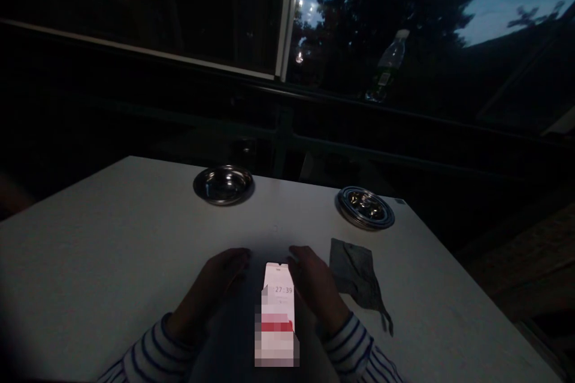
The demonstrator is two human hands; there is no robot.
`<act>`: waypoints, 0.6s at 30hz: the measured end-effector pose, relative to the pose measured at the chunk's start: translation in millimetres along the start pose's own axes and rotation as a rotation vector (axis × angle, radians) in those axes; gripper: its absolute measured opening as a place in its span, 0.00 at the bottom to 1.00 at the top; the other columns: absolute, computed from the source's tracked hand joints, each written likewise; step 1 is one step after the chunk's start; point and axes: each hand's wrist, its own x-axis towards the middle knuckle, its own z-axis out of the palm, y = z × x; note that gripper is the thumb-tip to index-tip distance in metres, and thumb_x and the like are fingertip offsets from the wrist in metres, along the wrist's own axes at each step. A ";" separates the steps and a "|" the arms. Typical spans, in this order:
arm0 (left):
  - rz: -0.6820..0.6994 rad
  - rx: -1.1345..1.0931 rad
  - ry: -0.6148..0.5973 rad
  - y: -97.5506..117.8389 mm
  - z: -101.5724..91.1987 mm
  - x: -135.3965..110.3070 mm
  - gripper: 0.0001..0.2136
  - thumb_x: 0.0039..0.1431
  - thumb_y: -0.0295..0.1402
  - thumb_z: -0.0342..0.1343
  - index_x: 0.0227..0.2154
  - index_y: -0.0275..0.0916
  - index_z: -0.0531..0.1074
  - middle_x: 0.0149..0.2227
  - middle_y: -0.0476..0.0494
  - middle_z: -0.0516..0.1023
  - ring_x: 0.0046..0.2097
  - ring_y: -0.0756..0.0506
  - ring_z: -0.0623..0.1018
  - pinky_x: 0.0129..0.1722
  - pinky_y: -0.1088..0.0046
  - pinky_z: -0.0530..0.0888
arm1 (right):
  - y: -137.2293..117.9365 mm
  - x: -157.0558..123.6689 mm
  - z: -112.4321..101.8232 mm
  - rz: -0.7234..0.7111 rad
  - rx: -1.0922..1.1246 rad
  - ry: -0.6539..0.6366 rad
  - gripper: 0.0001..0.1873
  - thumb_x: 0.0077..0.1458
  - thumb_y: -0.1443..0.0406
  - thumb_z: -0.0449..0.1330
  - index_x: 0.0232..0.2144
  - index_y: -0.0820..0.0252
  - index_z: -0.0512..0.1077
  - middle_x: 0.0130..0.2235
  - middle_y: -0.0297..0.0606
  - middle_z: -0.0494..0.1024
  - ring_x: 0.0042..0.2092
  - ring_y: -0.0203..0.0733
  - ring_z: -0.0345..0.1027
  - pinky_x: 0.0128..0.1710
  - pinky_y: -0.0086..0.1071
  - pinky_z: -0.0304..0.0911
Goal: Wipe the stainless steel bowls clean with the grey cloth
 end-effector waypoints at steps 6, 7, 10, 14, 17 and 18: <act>0.078 -0.100 0.311 25.5 -52.6 30.2 0.12 0.43 0.38 0.58 0.27 0.33 0.75 0.25 0.44 0.76 0.27 0.48 0.74 0.29 0.72 0.71 | -25.8 38.3 -17.7 -0.081 -0.130 -0.086 0.15 0.58 0.64 0.47 0.41 0.58 0.72 0.43 0.43 0.75 0.43 0.45 0.69 0.41 0.34 0.60; 0.072 -0.129 0.386 27.6 -63.3 39.1 0.13 0.41 0.38 0.58 0.27 0.33 0.75 0.23 0.44 0.75 0.25 0.49 0.73 0.27 0.72 0.70 | -30.1 45.5 -18.6 -0.097 -0.149 -0.105 0.15 0.57 0.64 0.47 0.40 0.58 0.73 0.42 0.43 0.76 0.43 0.46 0.69 0.41 0.34 0.59; 0.088 -0.222 0.585 27.1 -94.3 69.4 0.15 0.41 0.38 0.57 0.30 0.32 0.73 0.25 0.43 0.75 0.24 0.49 0.73 0.26 0.72 0.70 | -42.3 66.2 -17.8 -0.145 -0.171 -0.139 0.15 0.56 0.66 0.48 0.37 0.57 0.74 0.41 0.42 0.76 0.43 0.46 0.69 0.41 0.33 0.58; 0.087 -0.232 0.683 20.0 -121.0 107.0 0.16 0.44 0.37 0.54 0.33 0.30 0.72 0.24 0.44 0.73 0.23 0.50 0.73 0.24 0.72 0.70 | -57.5 94.5 -11.9 -0.211 -0.154 -0.147 0.14 0.55 0.66 0.49 0.36 0.57 0.75 0.42 0.41 0.77 0.44 0.45 0.69 0.42 0.32 0.57; 0.082 -0.181 0.685 18.6 -127.9 128.5 0.17 0.47 0.37 0.50 0.35 0.29 0.72 0.22 0.44 0.73 0.22 0.48 0.73 0.22 0.72 0.69 | -65.5 121.2 -6.9 -0.224 -0.132 -0.134 0.15 0.55 0.65 0.49 0.36 0.58 0.75 0.42 0.43 0.77 0.44 0.45 0.69 0.43 0.31 0.57; 0.086 -0.153 0.678 19.3 -129.0 134.5 0.17 0.47 0.38 0.50 0.36 0.30 0.72 0.22 0.44 0.74 0.23 0.48 0.74 0.23 0.72 0.68 | -66.9 131.4 -5.4 -0.221 -0.124 -0.129 0.15 0.55 0.65 0.49 0.37 0.59 0.75 0.42 0.43 0.77 0.44 0.44 0.69 0.43 0.31 0.57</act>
